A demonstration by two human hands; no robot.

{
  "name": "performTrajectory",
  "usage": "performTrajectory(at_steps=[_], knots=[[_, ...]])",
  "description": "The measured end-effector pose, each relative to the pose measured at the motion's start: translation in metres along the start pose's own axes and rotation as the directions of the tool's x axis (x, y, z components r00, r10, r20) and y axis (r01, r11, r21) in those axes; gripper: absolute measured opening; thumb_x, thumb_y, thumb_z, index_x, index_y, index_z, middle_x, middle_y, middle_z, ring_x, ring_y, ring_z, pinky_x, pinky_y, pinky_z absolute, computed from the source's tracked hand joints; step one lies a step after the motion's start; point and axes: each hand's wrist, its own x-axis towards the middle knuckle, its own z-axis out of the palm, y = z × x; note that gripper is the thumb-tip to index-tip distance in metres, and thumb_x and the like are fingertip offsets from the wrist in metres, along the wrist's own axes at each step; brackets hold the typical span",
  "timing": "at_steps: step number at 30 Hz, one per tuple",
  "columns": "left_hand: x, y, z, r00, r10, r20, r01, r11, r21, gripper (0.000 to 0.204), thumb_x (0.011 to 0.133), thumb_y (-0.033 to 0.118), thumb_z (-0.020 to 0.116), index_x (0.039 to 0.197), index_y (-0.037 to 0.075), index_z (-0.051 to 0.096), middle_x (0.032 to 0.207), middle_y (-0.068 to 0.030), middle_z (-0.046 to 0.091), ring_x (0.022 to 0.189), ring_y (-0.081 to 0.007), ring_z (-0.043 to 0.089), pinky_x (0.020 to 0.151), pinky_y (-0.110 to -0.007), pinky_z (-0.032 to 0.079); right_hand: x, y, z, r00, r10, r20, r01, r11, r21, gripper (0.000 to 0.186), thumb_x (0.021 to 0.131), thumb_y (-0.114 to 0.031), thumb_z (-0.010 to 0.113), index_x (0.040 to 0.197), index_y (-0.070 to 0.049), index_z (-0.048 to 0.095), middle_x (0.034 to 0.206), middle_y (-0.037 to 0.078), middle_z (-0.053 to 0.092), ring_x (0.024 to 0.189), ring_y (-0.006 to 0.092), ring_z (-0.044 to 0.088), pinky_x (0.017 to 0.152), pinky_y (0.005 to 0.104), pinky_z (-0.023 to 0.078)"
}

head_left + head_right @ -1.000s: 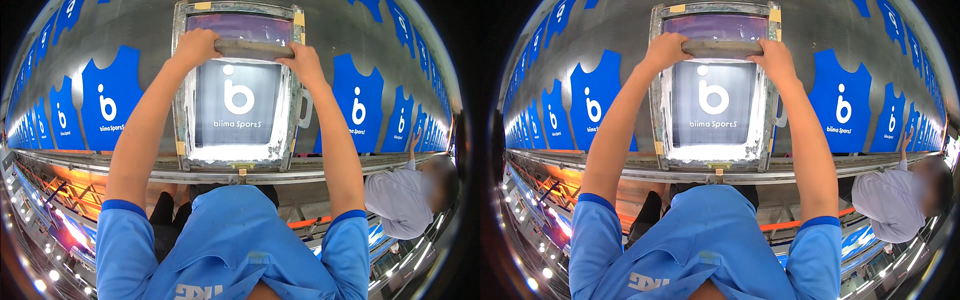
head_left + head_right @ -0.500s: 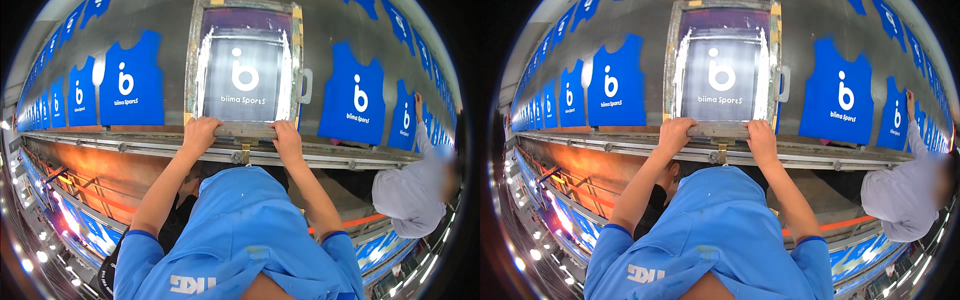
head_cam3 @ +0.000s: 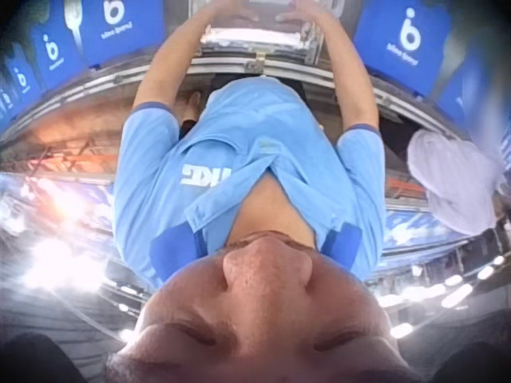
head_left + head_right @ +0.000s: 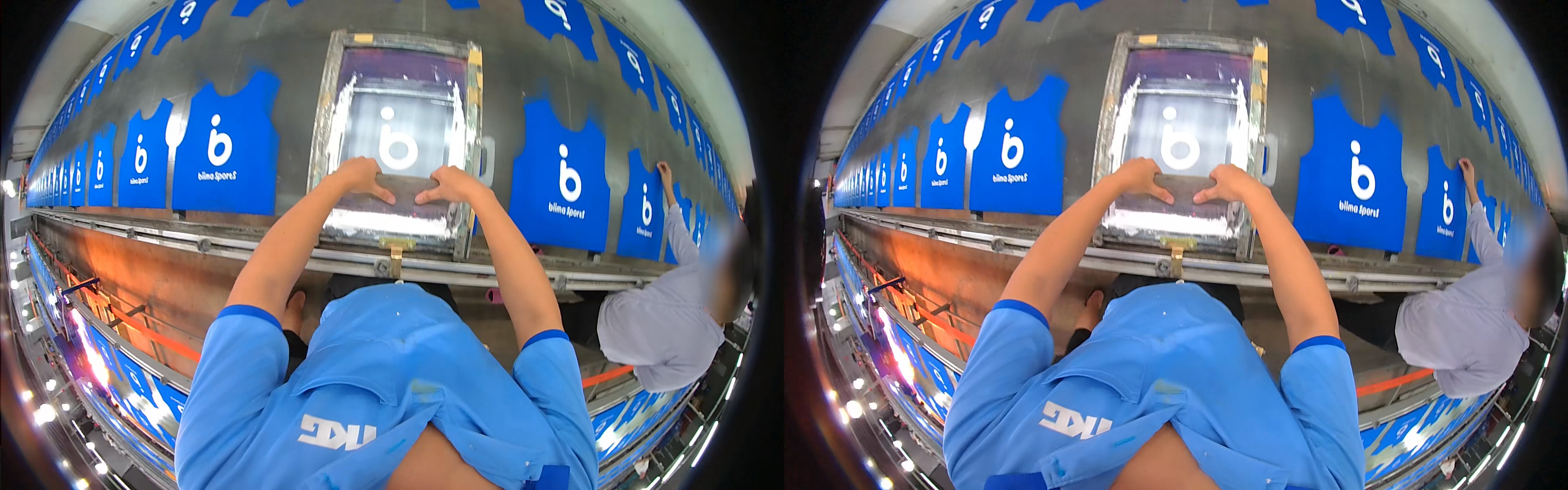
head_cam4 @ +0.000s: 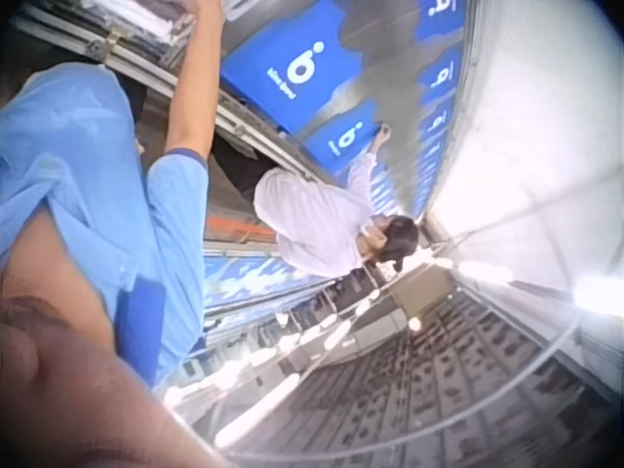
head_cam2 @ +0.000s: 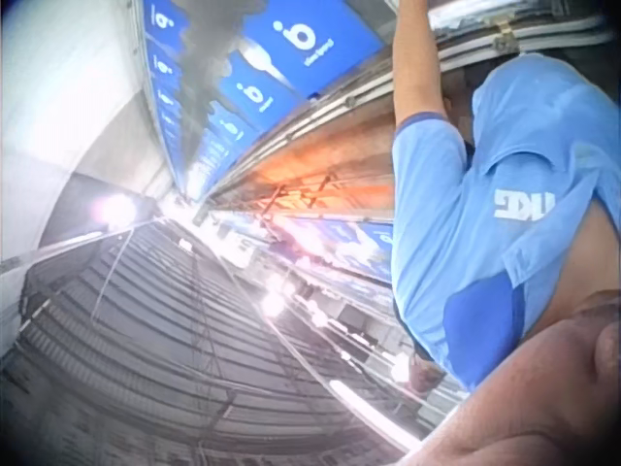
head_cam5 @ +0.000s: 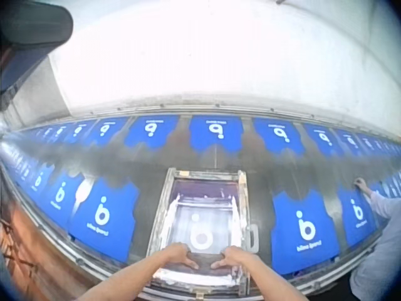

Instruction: The person uses a squeegee to pull white ink across a screen-printing frame over a blue jersey on a conveyor. The person repeatedly repositions the frame and pulls the squeegee to apply ink to successive jerseys moving along the line.

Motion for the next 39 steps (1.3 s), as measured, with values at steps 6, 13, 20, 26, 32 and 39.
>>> performTrajectory(at_steps=[6, 13, 20, 26, 32, 39], knots=[[0.04, -0.003, -0.08, 0.959, 0.145, -0.243, -0.155, 0.988, -0.019, 0.079, 0.058, 0.068, 0.086, 0.102, 0.003, 0.078, 0.091, -0.0168, 0.075, 0.087, -0.0334, 0.073, 0.079, -0.043, 0.057, -0.01, 0.043, -0.032, 0.735, 0.174, -0.655, 0.325, 0.758, 0.565, 0.051, 0.087, -0.043, 0.079, 0.118, -0.004, 0.069, 0.109, 0.017, 0.072, 0.098, 0.027, 0.069, 0.086, 0.0372, 0.053], [0.104, -0.009, -0.166, 0.856, 0.142, -0.498, -0.088, 0.988, 0.13, 0.067, 0.065, 0.065, 0.083, 0.112, 0.016, 0.076, 0.102, -0.0116, 0.075, 0.102, -0.0321, 0.07, 0.087, -0.045, 0.055, 0.02, 0.118, 0.008, 0.527, 0.44, -0.727, 0.191, 0.773, 0.606, 0.034, 0.099, -0.032, 0.066, 0.125, -0.01, 0.064, 0.074, 0.004, 0.059, 0.067, 0.0161, 0.061, 0.06, 0.0325, 0.049], [0.113, -0.007, -0.148, 0.905, 0.178, -0.387, -0.108, 0.975, 0.196, 0.053, 0.071, 0.026, 0.084, 0.123, 0.022, 0.072, 0.113, -0.0085, 0.073, 0.106, -0.0323, 0.069, 0.089, -0.048, 0.054, 0.013, 0.104, -0.008, 0.647, 0.512, -0.565, 0.349, 0.46, 0.817, 0.029, 0.101, -0.029, 0.065, 0.121, -0.008, 0.064, 0.071, -0.002, 0.053, 0.055, 0.0065, 0.046, 0.046, 0.0235, 0.035], [0.045, -0.014, -0.022, 0.765, 0.193, -0.614, -0.189, 0.979, 0.072, 0.028, 0.069, 0.018, 0.073, 0.096, 0.023, 0.078, 0.089, -0.0092, 0.075, 0.089, -0.0321, 0.072, 0.075, -0.046, 0.056, 0.04, 0.152, -0.016, 0.664, 0.398, -0.633, 0.462, 0.447, 0.766, 0.032, 0.102, -0.032, 0.063, 0.127, -0.013, 0.064, 0.072, -0.005, 0.052, 0.053, 0.0041, 0.04, 0.042, 0.0215, 0.029], [-0.089, 0.022, 0.15, 0.673, 0.14, -0.726, -0.124, 0.989, 0.076, 0.031, 0.078, 0.013, 0.068, 0.107, 0.023, 0.075, 0.097, -0.0041, 0.074, 0.095, -0.0305, 0.069, 0.078, -0.048, 0.051, 0.046, 0.147, -0.024, 0.577, 0.378, -0.724, 0.479, 0.561, 0.675, 0.032, 0.104, -0.029, 0.059, 0.13, -0.012, 0.064, 0.081, -0.001, 0.059, 0.055, 0.0055, 0.041, 0.045, 0.024, 0.031], [-0.161, -0.001, 0.105, 0.765, 0.048, -0.642, -0.147, 0.984, -0.1, 0.028, 0.073, 0.015, 0.072, 0.101, 0.016, 0.072, 0.094, -0.0075, 0.071, 0.095, -0.0295, 0.069, 0.079, -0.047, 0.053, 0.032, 0.079, -0.031, 0.329, 0.399, -0.856, 0.342, 0.795, 0.502, 0.029, 0.104, -0.025, 0.056, 0.12, -0.009, 0.074, 0.102, 0.006, 0.071, 0.076, 0.0145, 0.057, 0.059, 0.031, 0.043]])
